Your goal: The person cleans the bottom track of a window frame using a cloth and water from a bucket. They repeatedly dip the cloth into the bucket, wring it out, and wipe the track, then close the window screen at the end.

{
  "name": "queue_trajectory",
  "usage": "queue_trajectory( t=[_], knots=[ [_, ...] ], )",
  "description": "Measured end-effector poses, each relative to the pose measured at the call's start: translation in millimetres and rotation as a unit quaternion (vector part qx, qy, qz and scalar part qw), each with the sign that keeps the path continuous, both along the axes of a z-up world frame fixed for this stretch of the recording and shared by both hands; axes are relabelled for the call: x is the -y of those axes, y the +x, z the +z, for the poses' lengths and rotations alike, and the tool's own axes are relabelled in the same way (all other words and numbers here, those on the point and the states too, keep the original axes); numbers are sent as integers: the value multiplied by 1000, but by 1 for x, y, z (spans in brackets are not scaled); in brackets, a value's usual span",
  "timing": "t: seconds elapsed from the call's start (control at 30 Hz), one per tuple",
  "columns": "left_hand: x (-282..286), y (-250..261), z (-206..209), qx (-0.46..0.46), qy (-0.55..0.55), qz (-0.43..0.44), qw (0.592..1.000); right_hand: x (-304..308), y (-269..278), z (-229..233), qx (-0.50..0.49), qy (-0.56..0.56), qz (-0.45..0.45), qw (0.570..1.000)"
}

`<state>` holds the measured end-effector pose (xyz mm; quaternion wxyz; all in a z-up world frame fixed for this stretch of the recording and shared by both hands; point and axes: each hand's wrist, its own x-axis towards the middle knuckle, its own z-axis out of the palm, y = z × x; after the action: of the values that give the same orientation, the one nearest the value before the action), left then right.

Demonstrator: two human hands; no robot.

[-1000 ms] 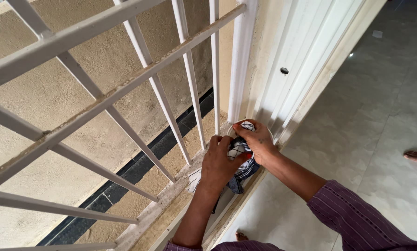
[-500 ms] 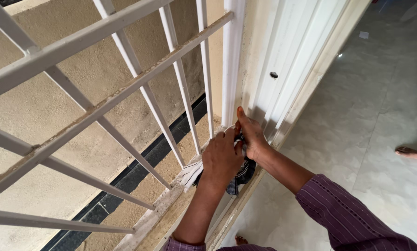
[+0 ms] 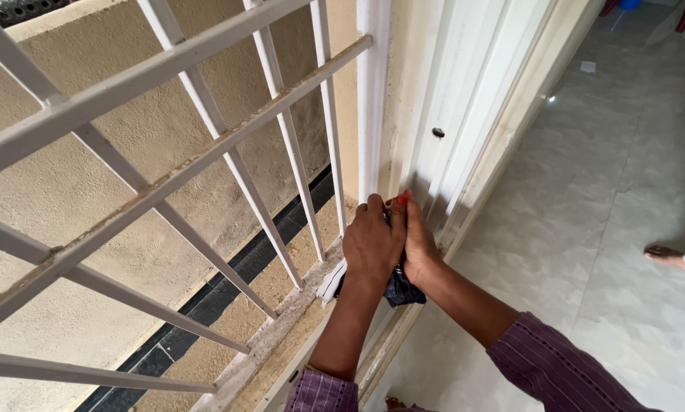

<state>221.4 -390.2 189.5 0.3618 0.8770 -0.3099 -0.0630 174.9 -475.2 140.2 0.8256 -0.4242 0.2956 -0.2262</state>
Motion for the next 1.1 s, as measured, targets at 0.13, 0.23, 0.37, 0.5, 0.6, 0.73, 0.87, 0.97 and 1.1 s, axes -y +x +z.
queue_trajectory(
  t=[0.13, 0.23, 0.37, 0.5, 0.6, 0.73, 0.87, 0.97, 1.1],
  knots=[
    [9, -3, -5, -34, -16, -6, 999, 16, 5, -21, 7, -130, -8, 991],
    [13, -3, -5, -39, -30, -5, 999, 28, 13, -42, 82, -91, -23, 992],
    [14, 1, -10, -45, -44, -14, 998, 39, 22, -68, 65, -103, -30, 992],
    [15, 5, -13, -48, -27, -25, 998, 44, 27, -82, 99, -105, -15, 989],
    [16, 5, -14, -48, -17, -27, 998, 47, 28, -84, 76, -131, -14, 988],
    [14, 3, -14, -68, -2, -29, 997, 45, 27, -80, 63, -86, -29, 994],
    [14, 3, -15, -49, -8, -23, 999, 44, 26, -73, 37, -180, -10, 983],
    [13, -1, -17, -37, -23, -26, 999, 43, 23, -71, 55, -146, -13, 988],
    [12, -3, -15, -27, -28, -18, 999, 44, 24, -68, 65, -105, -16, 992]
  ],
)
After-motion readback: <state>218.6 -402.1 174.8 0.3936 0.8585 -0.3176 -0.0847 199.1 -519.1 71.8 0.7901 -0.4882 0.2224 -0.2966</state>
